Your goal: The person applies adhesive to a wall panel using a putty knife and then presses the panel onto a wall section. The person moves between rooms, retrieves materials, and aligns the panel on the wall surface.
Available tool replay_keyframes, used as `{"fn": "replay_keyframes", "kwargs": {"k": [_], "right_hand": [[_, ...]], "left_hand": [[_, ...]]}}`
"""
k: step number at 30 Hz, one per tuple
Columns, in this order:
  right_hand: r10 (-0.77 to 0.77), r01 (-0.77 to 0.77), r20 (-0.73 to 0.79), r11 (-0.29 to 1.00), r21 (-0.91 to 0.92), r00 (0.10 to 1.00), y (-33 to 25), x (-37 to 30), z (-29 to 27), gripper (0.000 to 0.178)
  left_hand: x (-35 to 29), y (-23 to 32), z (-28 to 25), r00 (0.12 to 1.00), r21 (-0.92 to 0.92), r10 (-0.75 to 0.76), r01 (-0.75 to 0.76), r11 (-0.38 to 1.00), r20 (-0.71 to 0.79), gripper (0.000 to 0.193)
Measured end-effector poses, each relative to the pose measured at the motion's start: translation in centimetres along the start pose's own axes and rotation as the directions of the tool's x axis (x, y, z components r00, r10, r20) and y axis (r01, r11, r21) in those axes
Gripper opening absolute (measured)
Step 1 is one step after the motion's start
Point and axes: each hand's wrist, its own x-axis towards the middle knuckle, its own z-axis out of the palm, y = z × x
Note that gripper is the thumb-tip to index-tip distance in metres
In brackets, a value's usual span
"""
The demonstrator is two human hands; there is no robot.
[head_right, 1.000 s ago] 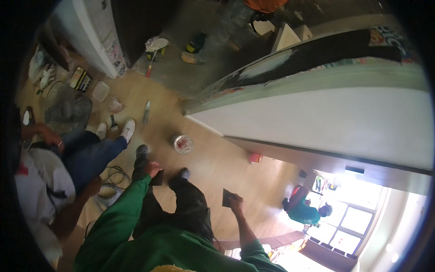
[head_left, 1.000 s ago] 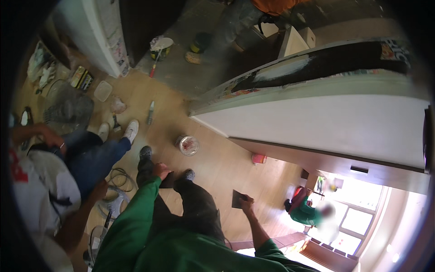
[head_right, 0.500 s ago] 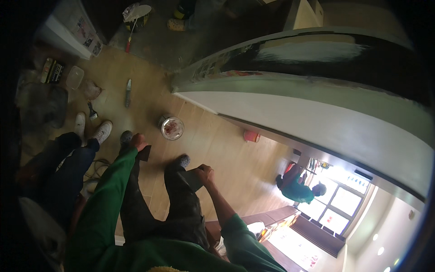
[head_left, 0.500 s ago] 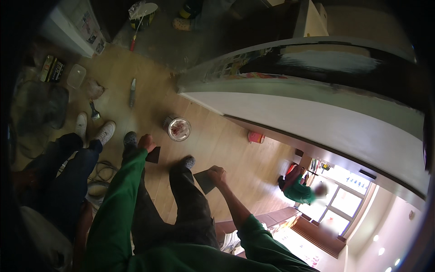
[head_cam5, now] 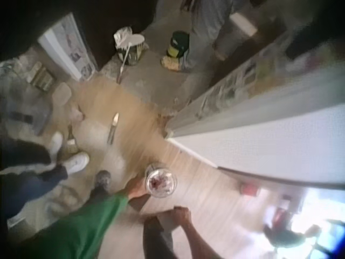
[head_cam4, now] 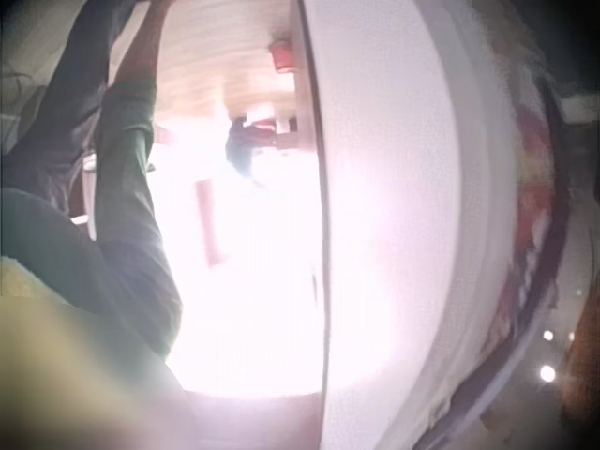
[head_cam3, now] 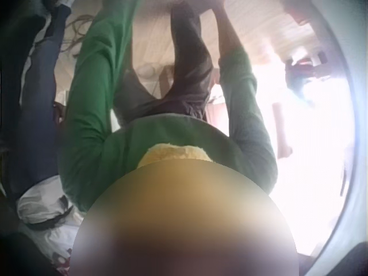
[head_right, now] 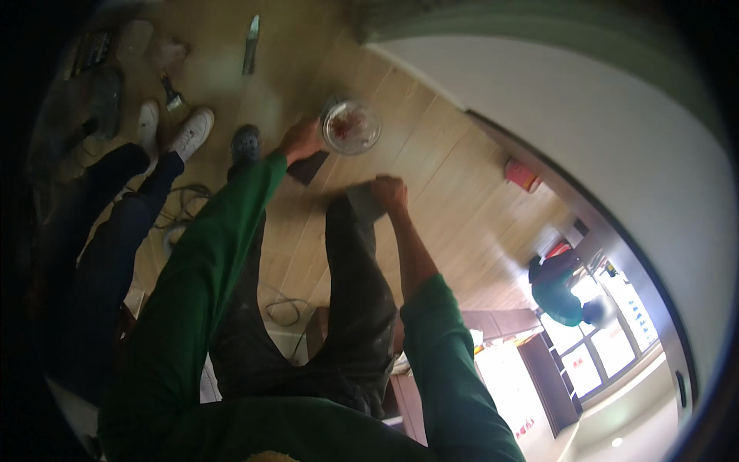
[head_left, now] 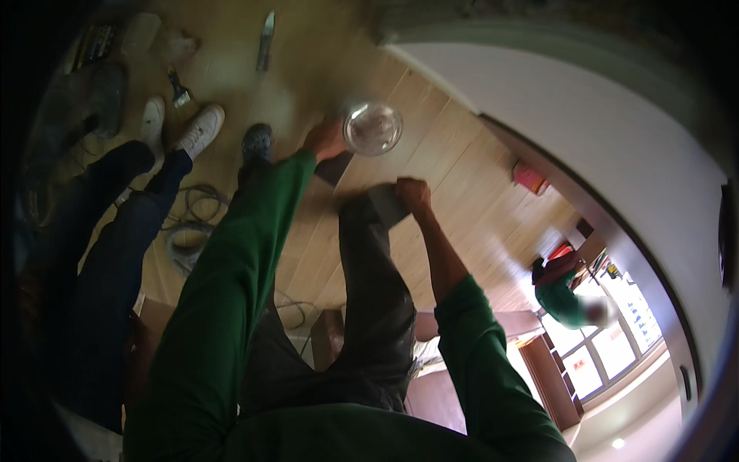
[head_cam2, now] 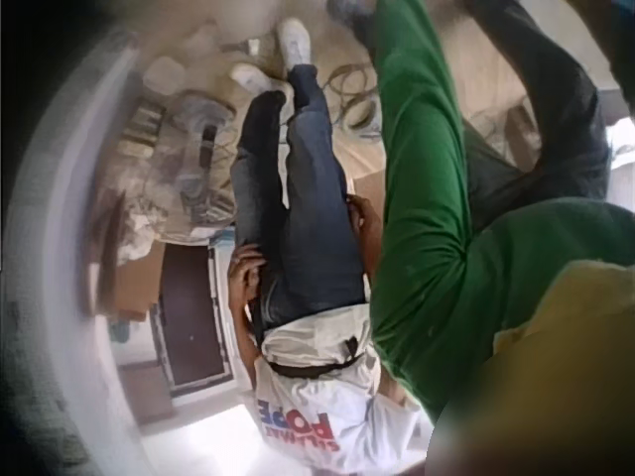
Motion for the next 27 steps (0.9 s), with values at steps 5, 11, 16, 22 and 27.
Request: {"fn": "replay_keyframes", "kwargs": {"k": [5,11,16,22,27], "right_hand": [[0.319,-0.248,-0.013,0.76,0.601,0.948,-2.7,5.0,-0.4,0.051],[0.238,-0.242,0.092,0.747,0.619,0.967,-4.6,5.5,-3.6,0.071],[0.288,-0.182,-0.038,0.699,0.692,0.957,-5.1,5.4,-2.6,0.068],[0.247,-0.067,-0.036,0.398,0.915,0.968,-2.4,6.9,0.5,0.051],[0.078,0.228,-0.277,0.383,0.895,0.958,-2.2,5.4,-0.4,0.052]], "left_hand": [[4.2,-1.3,1.8,0.993,0.103,-0.071,0.061,0.993,0.096,0.047],[4.2,-1.9,3.3,0.999,0.251,-0.011,0.023,0.968,-0.047,0.041],[4.4,-2.1,4.3,1.0,0.226,-0.014,0.017,0.974,-0.016,0.029],[4.5,0.1,4.3,0.956,0.095,-0.204,0.228,0.969,-0.21,0.031],[5.0,-1.0,2.9,0.989,0.25,-0.104,0.128,0.96,-0.105,0.03]]}}
